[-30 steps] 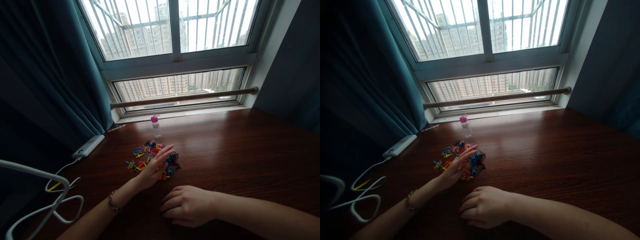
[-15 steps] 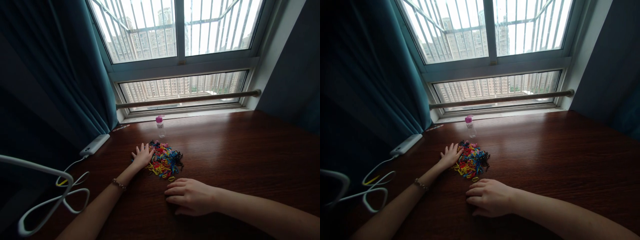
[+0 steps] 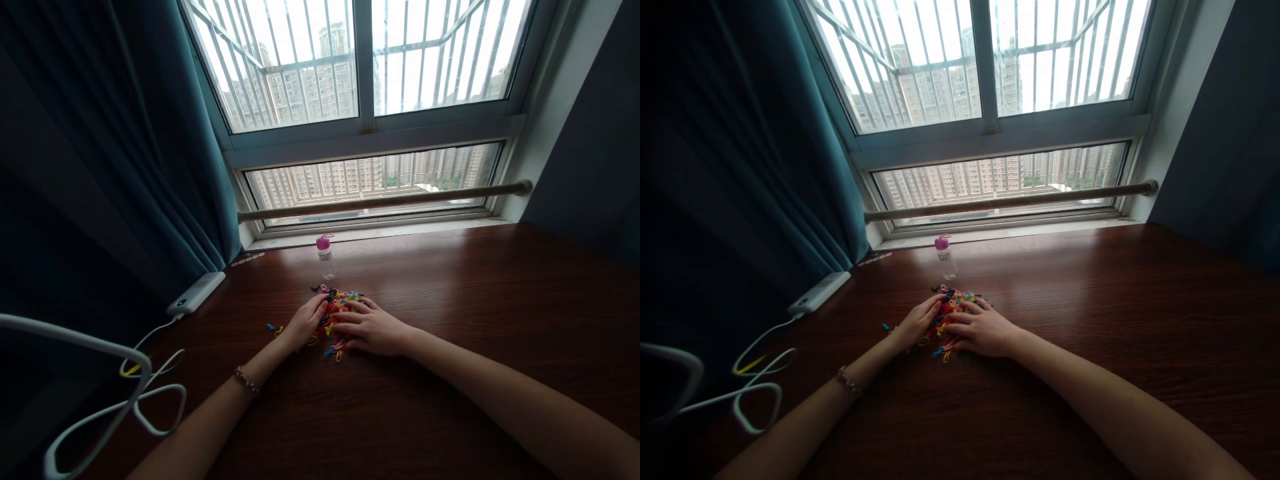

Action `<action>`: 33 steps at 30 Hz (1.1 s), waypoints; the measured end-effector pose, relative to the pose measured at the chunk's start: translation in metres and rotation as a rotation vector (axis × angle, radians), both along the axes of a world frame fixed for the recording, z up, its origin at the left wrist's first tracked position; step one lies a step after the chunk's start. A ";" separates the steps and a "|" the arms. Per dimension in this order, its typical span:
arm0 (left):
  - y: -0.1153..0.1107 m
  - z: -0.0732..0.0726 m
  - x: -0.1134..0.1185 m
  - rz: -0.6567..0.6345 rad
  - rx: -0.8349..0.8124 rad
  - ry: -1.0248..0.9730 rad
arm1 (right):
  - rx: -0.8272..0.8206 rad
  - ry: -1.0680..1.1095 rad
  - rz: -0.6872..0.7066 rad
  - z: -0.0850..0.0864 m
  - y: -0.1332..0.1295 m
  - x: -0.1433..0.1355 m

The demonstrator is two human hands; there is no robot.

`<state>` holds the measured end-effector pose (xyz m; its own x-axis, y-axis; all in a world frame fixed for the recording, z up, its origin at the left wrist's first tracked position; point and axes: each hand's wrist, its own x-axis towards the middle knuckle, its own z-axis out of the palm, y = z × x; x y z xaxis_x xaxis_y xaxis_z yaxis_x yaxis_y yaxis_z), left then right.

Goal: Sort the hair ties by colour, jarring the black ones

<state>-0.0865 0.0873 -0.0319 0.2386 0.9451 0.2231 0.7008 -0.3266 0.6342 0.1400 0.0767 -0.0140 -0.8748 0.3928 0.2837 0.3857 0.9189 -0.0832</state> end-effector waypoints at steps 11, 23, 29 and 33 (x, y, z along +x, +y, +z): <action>-0.033 0.026 0.024 -0.320 -0.053 0.008 | 0.019 -0.003 -0.818 -0.009 0.035 0.023; -0.030 0.025 0.023 -0.118 0.140 0.370 | 0.143 0.155 -0.486 0.015 0.018 0.020; -0.001 0.011 -0.015 0.608 -0.063 0.586 | -0.047 0.048 0.270 0.006 -0.038 -0.013; 0.005 0.000 -0.026 0.628 -0.269 0.584 | -0.104 -0.001 0.265 -0.001 -0.040 -0.015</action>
